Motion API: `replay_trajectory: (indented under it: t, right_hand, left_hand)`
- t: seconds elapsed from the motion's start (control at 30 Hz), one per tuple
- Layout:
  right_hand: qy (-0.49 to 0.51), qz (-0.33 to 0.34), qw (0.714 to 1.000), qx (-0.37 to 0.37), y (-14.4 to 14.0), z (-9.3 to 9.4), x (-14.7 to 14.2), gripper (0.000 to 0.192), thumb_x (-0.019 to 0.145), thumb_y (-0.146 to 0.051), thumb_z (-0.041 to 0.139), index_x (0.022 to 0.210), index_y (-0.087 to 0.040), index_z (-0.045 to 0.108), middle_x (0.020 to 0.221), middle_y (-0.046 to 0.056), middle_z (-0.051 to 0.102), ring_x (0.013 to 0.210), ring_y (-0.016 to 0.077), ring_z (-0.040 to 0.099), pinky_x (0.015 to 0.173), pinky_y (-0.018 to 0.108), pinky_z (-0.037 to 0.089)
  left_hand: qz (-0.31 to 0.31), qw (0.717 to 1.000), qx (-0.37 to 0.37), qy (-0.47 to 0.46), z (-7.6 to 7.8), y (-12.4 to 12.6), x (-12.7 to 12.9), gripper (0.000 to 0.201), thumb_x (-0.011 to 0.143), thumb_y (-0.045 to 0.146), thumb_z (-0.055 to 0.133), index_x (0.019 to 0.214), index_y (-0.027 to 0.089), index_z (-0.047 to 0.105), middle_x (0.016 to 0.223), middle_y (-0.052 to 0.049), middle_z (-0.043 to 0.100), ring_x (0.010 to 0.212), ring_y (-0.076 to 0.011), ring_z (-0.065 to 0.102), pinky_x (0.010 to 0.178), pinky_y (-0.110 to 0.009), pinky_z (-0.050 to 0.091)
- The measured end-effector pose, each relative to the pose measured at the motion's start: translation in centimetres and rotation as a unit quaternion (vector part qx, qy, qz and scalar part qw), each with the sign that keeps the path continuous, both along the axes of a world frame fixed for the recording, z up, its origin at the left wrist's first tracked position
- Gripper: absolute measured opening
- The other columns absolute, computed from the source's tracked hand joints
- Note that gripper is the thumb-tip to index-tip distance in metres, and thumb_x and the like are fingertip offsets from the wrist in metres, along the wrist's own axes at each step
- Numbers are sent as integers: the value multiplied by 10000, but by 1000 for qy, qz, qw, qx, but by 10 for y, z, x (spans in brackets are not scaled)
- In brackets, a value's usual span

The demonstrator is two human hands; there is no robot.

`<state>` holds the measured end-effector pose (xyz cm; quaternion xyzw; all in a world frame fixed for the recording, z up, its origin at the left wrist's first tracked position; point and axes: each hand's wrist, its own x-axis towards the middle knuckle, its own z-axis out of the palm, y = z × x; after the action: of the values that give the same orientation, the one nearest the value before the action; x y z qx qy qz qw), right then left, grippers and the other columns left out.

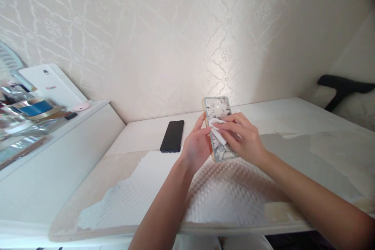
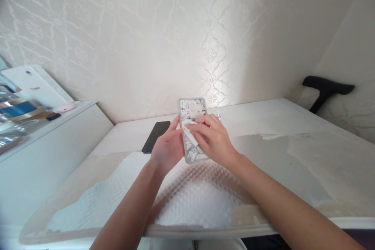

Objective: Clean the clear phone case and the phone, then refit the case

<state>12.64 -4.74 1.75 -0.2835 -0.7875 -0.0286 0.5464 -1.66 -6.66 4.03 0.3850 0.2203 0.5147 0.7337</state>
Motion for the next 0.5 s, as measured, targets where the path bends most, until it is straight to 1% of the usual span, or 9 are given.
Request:
replay_trajectory:
  t: [0.07,0.13,0.23,0.3,0.37,0.5]
  right_hand:
    - [-66,45,997,0,-1,-2,-2,187,794,-151,509,914,-244,618,836,39,560,786,151,496,677,313,400]
    - [-106,63,992,1,-2,-3,-3,165,793,-152,515,882,-238,624,821,32,567,774,148,489,683,317,385]
    - [-128,61,990,-2,-1,-4,-2,162,790,-153,520,883,-237,623,820,28,574,780,150,481,693,322,374]
    - [-118,43,992,-2,1,-4,0,169,791,-156,518,900,-237,620,818,30,571,787,154,481,692,321,376]
    - [-91,11,996,-2,4,-4,1,176,794,-156,512,913,-231,618,805,36,563,777,155,481,682,317,381]
    - [-13,-61,998,3,8,-1,5,180,798,-153,504,914,-226,620,774,37,549,755,157,481,677,316,394]
  left_hand:
    - [45,998,0,-39,1,3,-2,497,763,132,421,1239,264,369,1109,-40,566,890,-168,580,760,-313,440]
    - [88,994,11,-63,1,7,-5,417,799,167,398,1208,245,407,1137,-47,553,938,-179,567,787,-326,439]
    - [151,985,30,-73,0,12,-11,343,832,204,382,1166,231,449,1157,-48,546,994,-182,544,814,-328,436]
    - [181,981,28,-67,0,14,-15,326,841,209,377,1156,230,458,1153,-47,553,1006,-180,539,824,-330,436]
    - [179,982,16,-52,2,14,-16,319,845,216,376,1151,222,466,1140,-52,563,998,-184,546,826,-338,437]
    - [105,994,-1,-5,3,11,-15,322,831,211,411,1143,203,487,1101,-61,586,958,-192,568,821,-343,438]
